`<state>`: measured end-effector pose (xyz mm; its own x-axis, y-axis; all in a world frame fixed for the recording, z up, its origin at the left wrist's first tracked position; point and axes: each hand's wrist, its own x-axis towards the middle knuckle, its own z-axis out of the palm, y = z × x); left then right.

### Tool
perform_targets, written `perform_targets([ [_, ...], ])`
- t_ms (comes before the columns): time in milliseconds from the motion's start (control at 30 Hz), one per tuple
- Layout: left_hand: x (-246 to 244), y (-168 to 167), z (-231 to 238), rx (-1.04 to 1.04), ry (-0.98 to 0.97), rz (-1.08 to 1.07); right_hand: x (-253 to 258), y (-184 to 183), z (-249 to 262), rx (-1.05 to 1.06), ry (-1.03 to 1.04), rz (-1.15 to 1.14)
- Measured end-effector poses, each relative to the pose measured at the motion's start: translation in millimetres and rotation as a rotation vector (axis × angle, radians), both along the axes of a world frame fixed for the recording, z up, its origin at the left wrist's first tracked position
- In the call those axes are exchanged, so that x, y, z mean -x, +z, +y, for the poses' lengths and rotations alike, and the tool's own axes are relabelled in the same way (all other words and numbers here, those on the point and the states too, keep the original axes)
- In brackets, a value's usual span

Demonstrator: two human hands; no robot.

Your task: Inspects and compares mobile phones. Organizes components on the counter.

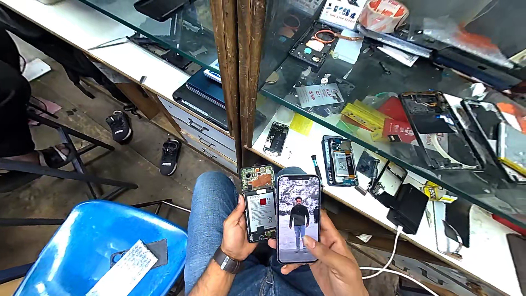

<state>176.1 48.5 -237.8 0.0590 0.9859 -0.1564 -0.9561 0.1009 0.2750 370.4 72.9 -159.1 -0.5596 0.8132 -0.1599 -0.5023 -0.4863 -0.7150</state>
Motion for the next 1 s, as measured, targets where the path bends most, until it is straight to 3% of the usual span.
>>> perform_targets([
  [667,0.1,-2.1,-0.5,-0.008,-0.012,-0.008,-2.8,-2.5,1.6,-0.087,0.099,-0.011],
  [1000,-0.9,-0.2,-0.7,0.015,0.003,0.010,-0.4,3.5,1.4,-0.010,0.007,0.000],
])
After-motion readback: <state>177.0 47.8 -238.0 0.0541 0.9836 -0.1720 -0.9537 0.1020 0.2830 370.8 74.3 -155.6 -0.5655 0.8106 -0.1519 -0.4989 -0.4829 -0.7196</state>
